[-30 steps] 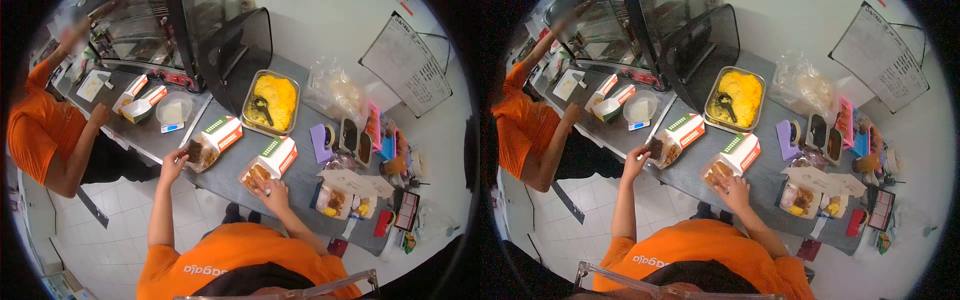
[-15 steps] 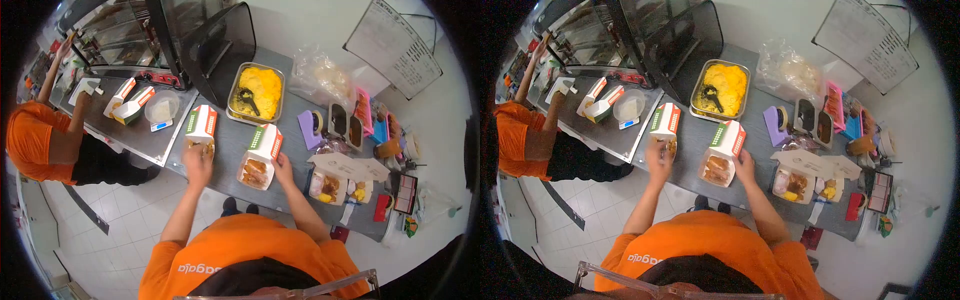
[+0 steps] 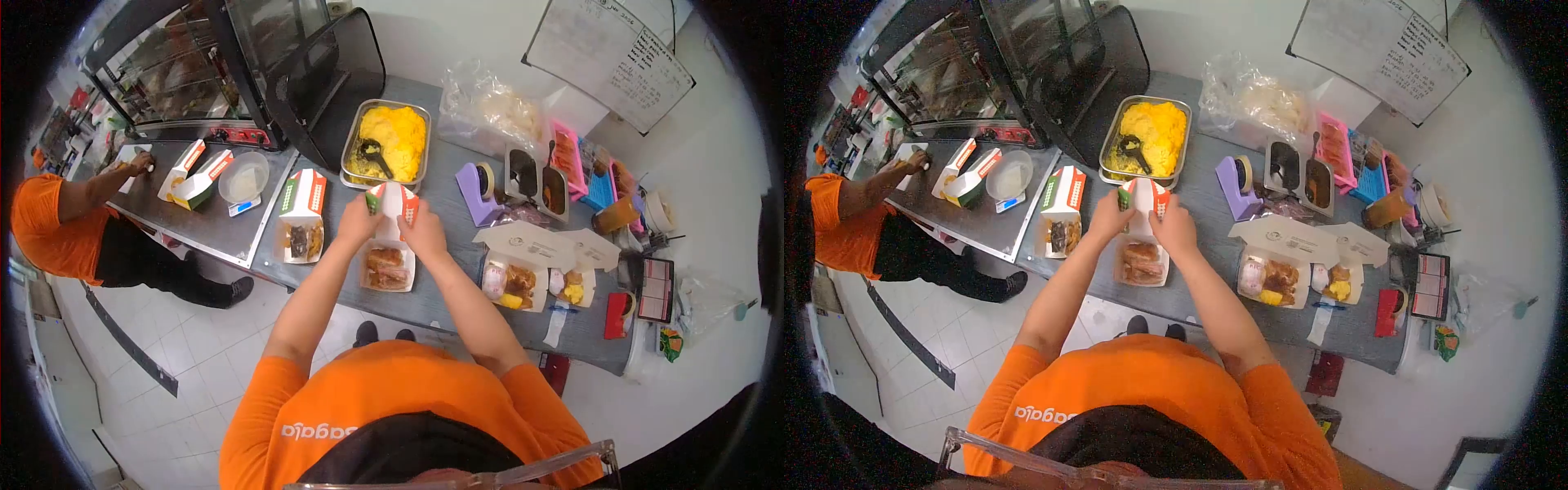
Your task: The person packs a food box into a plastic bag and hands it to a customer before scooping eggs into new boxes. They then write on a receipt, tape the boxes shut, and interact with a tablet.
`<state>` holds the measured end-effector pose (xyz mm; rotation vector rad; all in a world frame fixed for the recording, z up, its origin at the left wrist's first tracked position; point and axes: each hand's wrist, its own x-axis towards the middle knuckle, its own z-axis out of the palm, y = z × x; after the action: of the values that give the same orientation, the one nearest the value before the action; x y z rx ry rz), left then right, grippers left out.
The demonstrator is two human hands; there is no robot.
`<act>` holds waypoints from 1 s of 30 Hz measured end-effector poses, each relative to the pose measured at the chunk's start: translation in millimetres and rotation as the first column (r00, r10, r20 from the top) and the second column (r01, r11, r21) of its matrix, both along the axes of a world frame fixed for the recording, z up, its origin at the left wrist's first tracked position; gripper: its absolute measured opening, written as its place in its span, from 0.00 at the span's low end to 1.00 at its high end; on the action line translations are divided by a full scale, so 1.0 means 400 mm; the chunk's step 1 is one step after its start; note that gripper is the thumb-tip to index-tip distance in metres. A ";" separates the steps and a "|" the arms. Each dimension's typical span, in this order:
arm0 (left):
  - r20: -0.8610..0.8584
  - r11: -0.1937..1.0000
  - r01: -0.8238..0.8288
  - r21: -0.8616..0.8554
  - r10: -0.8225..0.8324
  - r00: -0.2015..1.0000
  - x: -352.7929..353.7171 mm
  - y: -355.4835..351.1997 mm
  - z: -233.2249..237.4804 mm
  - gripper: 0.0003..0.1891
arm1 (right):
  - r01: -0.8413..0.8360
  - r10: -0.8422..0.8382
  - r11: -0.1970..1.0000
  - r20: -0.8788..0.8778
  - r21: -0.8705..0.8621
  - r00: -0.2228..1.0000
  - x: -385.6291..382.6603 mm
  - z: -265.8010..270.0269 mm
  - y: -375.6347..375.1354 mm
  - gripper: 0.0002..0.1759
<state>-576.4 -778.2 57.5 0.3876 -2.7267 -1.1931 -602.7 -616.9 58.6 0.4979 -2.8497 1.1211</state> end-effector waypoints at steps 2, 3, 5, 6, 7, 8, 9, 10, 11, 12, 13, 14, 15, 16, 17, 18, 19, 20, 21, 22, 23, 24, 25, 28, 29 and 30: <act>0.020 0.995 0.049 -0.086 -0.048 0.999 0.030 -0.022 0.024 0.21 | 0.016 -0.015 1.000 0.044 -0.026 0.999 0.018 0.026 0.024 0.27; 0.017 0.979 0.192 -0.069 -0.191 0.981 0.062 -0.039 0.054 0.19 | 0.033 -0.029 0.998 0.085 -0.050 0.996 0.029 0.039 0.041 0.24; 0.015 0.943 0.329 -0.053 -0.329 0.944 0.118 -0.061 0.061 0.17 | -0.132 0.133 0.990 0.024 -0.054 0.991 0.047 0.004 0.108 0.24; -0.110 0.902 0.421 -0.096 -0.430 0.896 0.153 -0.066 0.052 0.20 | -0.295 0.293 0.954 -0.039 -0.047 0.955 0.066 -0.023 0.133 0.24; -0.227 0.853 0.500 -0.148 -0.522 0.822 0.191 -0.063 0.041 0.23 | -0.299 0.298 0.953 -0.035 -0.049 0.954 0.094 -0.054 0.146 0.24; -0.188 0.878 0.393 -0.272 -0.449 0.873 0.228 -0.050 0.006 0.22 | -0.363 0.358 0.930 -0.081 -0.056 0.930 0.125 -0.086 0.159 0.24; -0.159 0.874 0.282 -0.395 -0.367 0.916 0.267 -0.037 -0.030 0.22 | -0.425 0.415 0.903 -0.127 -0.061 0.901 0.155 -0.107 0.169 0.25; 0.156 0.893 0.263 -0.366 -0.220 0.963 0.308 -0.011 -0.030 0.19 | -0.428 0.418 0.901 -0.126 -0.065 0.900 0.180 -0.115 0.167 0.25; 0.455 0.909 0.234 -0.346 -0.056 0.889 0.335 0.013 -0.027 0.17 | -0.433 0.423 0.900 -0.141 -0.052 0.895 0.201 -0.120 0.159 0.25; 0.630 0.966 0.260 0.010 -0.208 0.748 0.342 0.019 -0.035 0.16 | -0.438 0.428 0.898 -0.157 -0.038 0.890 0.219 -0.116 0.154 0.26; 0.709 0.912 0.192 0.362 -0.403 0.579 0.349 0.024 -0.055 0.15 | -0.452 0.439 0.890 -0.161 -0.056 0.884 0.234 -0.106 0.158 0.26; 0.482 0.658 -0.060 0.751 -0.483 0.731 0.384 0.031 -0.146 0.16 | -0.455 0.441 0.889 -0.162 -0.056 0.882 0.241 -0.101 0.164 0.26; 0.335 0.471 -0.119 0.874 -0.408 0.849 0.403 0.054 -0.172 0.16 | -0.467 0.454 0.878 -0.124 -0.104 0.882 0.245 -0.098 0.173 0.26; 0.201 0.256 -0.128 0.958 -0.282 0.938 0.408 0.076 -0.182 0.16 | -0.477 0.469 0.866 -0.086 -0.152 0.879 0.250 -0.098 0.183 0.26; 0.198 0.253 -0.127 0.959 -0.276 0.940 0.406 0.084 -0.168 0.16 | -0.483 0.475 0.863 -0.087 -0.149 0.876 0.251 -0.117 0.194 0.26; 0.243 0.093 -0.227 0.970 -0.245 0.939 0.407 0.091 -0.135 0.16 | -0.506 0.495 0.861 -0.145 -0.054 0.857 0.247 -0.141 0.204 0.25; 0.291 -0.075 -0.313 0.947 -0.220 0.931 0.407 0.100 -0.102 0.16 | -0.521 0.518 0.852 -0.201 0.042 0.831 0.245 -0.164 0.214 0.23; 0.288 -0.080 -0.310 0.947 -0.211 0.934 0.405 0.117 -0.067 0.16 | -0.530 0.527 0.847 -0.202 0.045 0.825 0.248 -0.165 0.210 0.23; 0.436 0.096 -0.432 0.897 -0.025 0.900 0.401 0.134 -0.030 0.15 | -0.504 0.518 0.855 -0.236 0.120 0.822 0.252 -0.164 0.198 0.24; 0.533 0.239 -0.563 0.791 0.185 0.826 0.400 0.140 -0.013 0.14 | -0.474 0.510 0.860 -0.271 0.190 0.816 0.256 -0.162 0.184 0.24; 0.244 0.445 -0.359 0.820 0.295 0.924 0.403 0.140 -0.107 0.12 | -0.485 0.520 0.854 -0.273 0.188 0.809 0.259 -0.159 0.171 0.24; 0.240 0.444 -0.363 0.819 0.308 0.920 0.407 0.140 -0.132 0.12 | -0.485 0.525 0.850 -0.253 0.207 0.812 0.261 -0.155 0.157 0.25; 0.168 0.594 -0.369 0.715 0.366 0.915 0.408 0.139 -0.146 0.14 | -0.484 0.529 0.846 -0.234 0.225 0.816 0.263 -0.148 0.141 0.26; 0.075 0.769 -0.362 0.527 0.382 0.921 0.412 0.129 -0.141 0.15 | -0.412 0.468 0.874 -0.210 0.258 0.859 0.286 -0.085 0.095 0.26; 0.165 0.736 -0.385 0.557 0.356 0.920 0.414 0.129 -0.150 0.14 | -0.416 0.471 0.872 -0.211 0.256 0.857 0.284 -0.099 0.090 0.26; 0.252 0.700 -0.411 0.584 0.325 0.911 0.414 0.129 -0.152 0.14 | -0.391 0.472 0.864 -0.236 0.317 0.850 0.276 -0.124 0.083 0.27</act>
<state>-411.0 -726.4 -3.2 1.0674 -2.0831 -1.9664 -492.4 -583.7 8.8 1.2706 -2.6744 0.6202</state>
